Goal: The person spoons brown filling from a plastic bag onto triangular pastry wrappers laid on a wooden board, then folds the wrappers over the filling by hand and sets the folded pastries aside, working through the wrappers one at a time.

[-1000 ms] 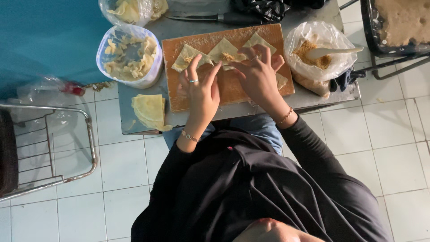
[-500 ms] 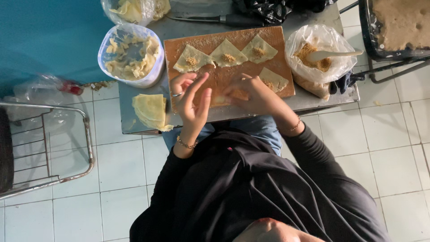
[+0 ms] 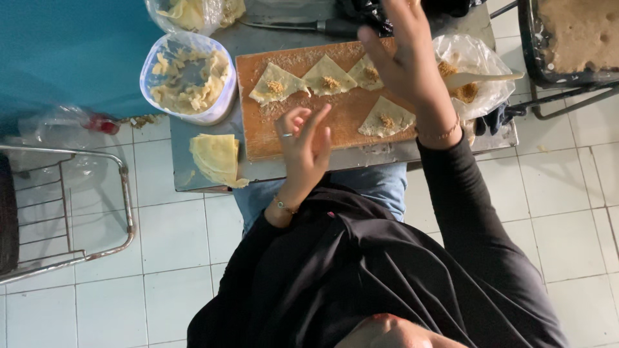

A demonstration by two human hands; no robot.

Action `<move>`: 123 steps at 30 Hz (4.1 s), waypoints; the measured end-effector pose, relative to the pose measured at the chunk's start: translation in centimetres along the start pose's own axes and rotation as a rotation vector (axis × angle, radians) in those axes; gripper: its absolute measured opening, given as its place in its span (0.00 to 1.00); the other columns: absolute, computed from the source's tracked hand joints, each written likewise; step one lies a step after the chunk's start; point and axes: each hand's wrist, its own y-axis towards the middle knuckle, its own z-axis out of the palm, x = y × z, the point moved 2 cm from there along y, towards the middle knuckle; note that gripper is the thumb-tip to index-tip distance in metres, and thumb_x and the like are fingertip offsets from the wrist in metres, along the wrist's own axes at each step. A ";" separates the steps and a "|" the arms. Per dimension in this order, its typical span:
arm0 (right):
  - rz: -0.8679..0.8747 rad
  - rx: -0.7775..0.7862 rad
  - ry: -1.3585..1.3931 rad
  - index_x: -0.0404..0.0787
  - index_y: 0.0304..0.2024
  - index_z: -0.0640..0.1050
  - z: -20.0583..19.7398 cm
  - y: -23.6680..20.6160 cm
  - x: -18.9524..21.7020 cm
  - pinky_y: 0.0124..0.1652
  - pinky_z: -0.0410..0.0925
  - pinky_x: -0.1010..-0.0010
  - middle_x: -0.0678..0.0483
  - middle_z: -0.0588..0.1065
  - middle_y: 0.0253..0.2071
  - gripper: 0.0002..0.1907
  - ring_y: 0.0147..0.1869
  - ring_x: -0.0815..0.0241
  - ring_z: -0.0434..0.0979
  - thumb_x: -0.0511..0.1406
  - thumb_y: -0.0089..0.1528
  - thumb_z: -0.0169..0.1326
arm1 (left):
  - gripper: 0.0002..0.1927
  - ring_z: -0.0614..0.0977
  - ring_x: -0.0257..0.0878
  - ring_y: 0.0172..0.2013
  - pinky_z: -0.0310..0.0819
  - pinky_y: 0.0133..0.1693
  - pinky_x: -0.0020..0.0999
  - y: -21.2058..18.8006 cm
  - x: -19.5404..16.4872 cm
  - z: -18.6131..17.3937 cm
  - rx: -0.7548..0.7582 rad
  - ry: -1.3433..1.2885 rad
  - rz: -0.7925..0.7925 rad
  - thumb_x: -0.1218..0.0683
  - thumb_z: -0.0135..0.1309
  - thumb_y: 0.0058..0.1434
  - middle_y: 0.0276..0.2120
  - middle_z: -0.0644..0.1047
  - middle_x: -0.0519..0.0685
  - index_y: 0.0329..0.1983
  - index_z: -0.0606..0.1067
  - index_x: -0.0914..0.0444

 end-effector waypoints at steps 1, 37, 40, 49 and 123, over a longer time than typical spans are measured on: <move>0.000 0.032 -0.011 0.31 0.69 0.67 -0.3 -1.0 0.6 0.66 0.65 0.55 0.38 0.67 0.67 0.28 0.71 0.38 0.66 0.24 0.66 0.56 | 0.19 0.69 0.46 0.52 0.65 0.55 0.41 -0.1 -0.4 0.0 0.027 0.055 0.024 0.55 0.56 0.68 0.51 0.69 0.50 0.63 0.75 0.53; 0.544 -0.038 -0.299 0.40 0.53 0.76 -0.1 -16.4 0.3 0.54 0.65 0.64 0.56 0.80 0.43 0.15 0.51 0.57 0.81 0.34 0.65 0.63 | 0.25 0.77 0.56 0.51 0.68 0.54 0.49 1.4 -3.7 8.3 0.331 -0.051 0.147 0.63 0.54 0.58 0.46 0.78 0.58 0.60 0.67 0.66; 0.525 -0.023 -0.293 0.41 0.56 0.75 0.1 -16.2 0.7 0.51 0.64 0.66 0.57 0.81 0.43 0.17 0.52 0.58 0.81 0.33 0.65 0.63 | 0.24 0.77 0.56 0.51 0.68 0.54 0.49 1.5 -3.7 8.5 0.363 -0.049 0.136 0.62 0.55 0.61 0.46 0.78 0.57 0.61 0.68 0.66; 0.493 0.044 -0.312 0.41 0.61 0.73 -0.1 -15.6 1.5 0.53 0.60 0.65 0.59 0.82 0.45 0.19 0.53 0.59 0.81 0.30 0.67 0.57 | 0.16 0.77 0.57 0.50 0.71 0.52 0.48 1.7 -3.6 8.8 0.354 -0.031 0.134 0.61 0.55 0.62 0.52 0.74 0.59 0.54 0.73 0.68; 0.276 0.162 -0.297 0.46 0.44 0.83 -0.6 -14.8 -1.9 0.52 0.69 0.64 0.56 0.78 0.39 0.09 0.49 0.53 0.76 0.32 0.61 0.64 | 0.08 0.71 0.48 0.55 0.64 0.54 0.45 3.5 -2.9 7.8 0.338 0.318 0.216 0.58 0.56 0.58 0.52 0.70 0.52 0.40 0.78 0.63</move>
